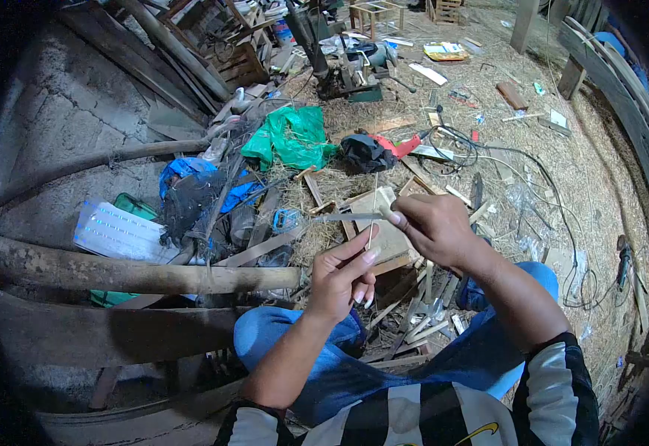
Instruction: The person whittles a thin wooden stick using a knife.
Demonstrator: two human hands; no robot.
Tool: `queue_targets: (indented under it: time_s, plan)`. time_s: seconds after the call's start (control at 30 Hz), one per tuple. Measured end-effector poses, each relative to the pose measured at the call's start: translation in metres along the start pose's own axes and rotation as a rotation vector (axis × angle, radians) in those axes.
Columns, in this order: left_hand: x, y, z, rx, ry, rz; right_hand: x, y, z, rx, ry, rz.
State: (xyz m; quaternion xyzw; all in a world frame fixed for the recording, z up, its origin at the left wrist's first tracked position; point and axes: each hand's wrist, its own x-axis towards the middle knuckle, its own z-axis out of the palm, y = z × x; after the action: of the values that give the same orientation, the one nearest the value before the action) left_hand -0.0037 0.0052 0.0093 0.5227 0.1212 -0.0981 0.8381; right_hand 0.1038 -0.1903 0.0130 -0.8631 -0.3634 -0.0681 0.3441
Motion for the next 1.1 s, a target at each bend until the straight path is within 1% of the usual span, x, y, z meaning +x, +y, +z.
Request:
queue_targets:
  time_s: [0.03,0.1,0.13,0.17,0.23,0.27,0.3,0.37,0.4,0.5,0.63,0.7,0.73,0.77,0.87,0.9,0.97,1.03,1.1]
  plan:
    - [0.000,-0.001,-0.001,-0.004,-0.011,0.013,0.003,0.003,-0.001,0.001,0.001,0.001]
    - [0.000,-0.002,-0.002,-0.008,-0.027,0.029,0.011,0.014,-0.006,-0.056,0.013,0.107]
    - [0.000,-0.002,-0.002,-0.003,-0.029,0.036,0.012,0.022,-0.006,-0.128,0.059,0.097]
    - [0.000,-0.002,-0.001,0.002,-0.031,0.045,0.012,0.020,-0.008,-0.132,0.062,0.096]
    - [0.001,0.000,0.001,0.010,-0.016,0.040,0.011,0.011,-0.009,-0.023,0.099,0.030]
    - [0.001,0.001,0.001,0.018,0.001,0.027,0.007,0.004,-0.011,-0.027,0.043,0.041]
    - [0.001,0.000,0.000,0.018,0.004,0.025,0.003,0.000,-0.008,-0.025,0.040,0.042]
    - [0.001,-0.002,-0.001,0.045,0.024,0.062,-0.002,-0.005,-0.004,-0.012,-0.007,-0.035]
    - [0.002,-0.004,-0.001,0.046,0.024,0.060,-0.001,-0.006,-0.004,-0.041,-0.043,-0.018]
    - [0.002,-0.007,-0.002,0.078,0.016,0.092,0.001,0.007,0.001,-0.096,0.001,-0.012]
    - [0.006,-0.006,-0.005,0.017,0.013,0.074,0.008,0.018,-0.001,-0.120,-0.021,0.014]
    - [0.005,-0.005,-0.006,-0.010,0.009,0.065,0.011,0.028,-0.001,-0.139,0.030,0.055]
    - [0.003,-0.002,-0.005,-0.011,-0.005,0.056,0.014,0.030,-0.002,-0.152,0.065,0.147]
    - [0.001,-0.001,-0.005,-0.012,-0.018,0.046,0.017,0.034,-0.005,-0.154,0.066,0.146]
    - [-0.001,-0.001,-0.005,0.027,-0.029,0.040,0.020,0.047,-0.012,-0.261,0.017,0.334]
    - [-0.002,0.000,-0.005,0.023,-0.026,0.045,0.021,0.043,-0.014,-0.263,0.015,0.328]
    - [-0.002,0.003,-0.005,0.008,-0.016,0.022,0.018,0.030,-0.018,-0.069,0.106,0.350]
    - [-0.002,0.004,-0.005,-0.007,-0.021,0.016,0.010,0.021,-0.009,-0.018,0.117,0.308]
    - [-0.001,0.003,-0.004,-0.021,-0.028,0.007,0.003,0.012,0.002,0.029,0.105,0.010]
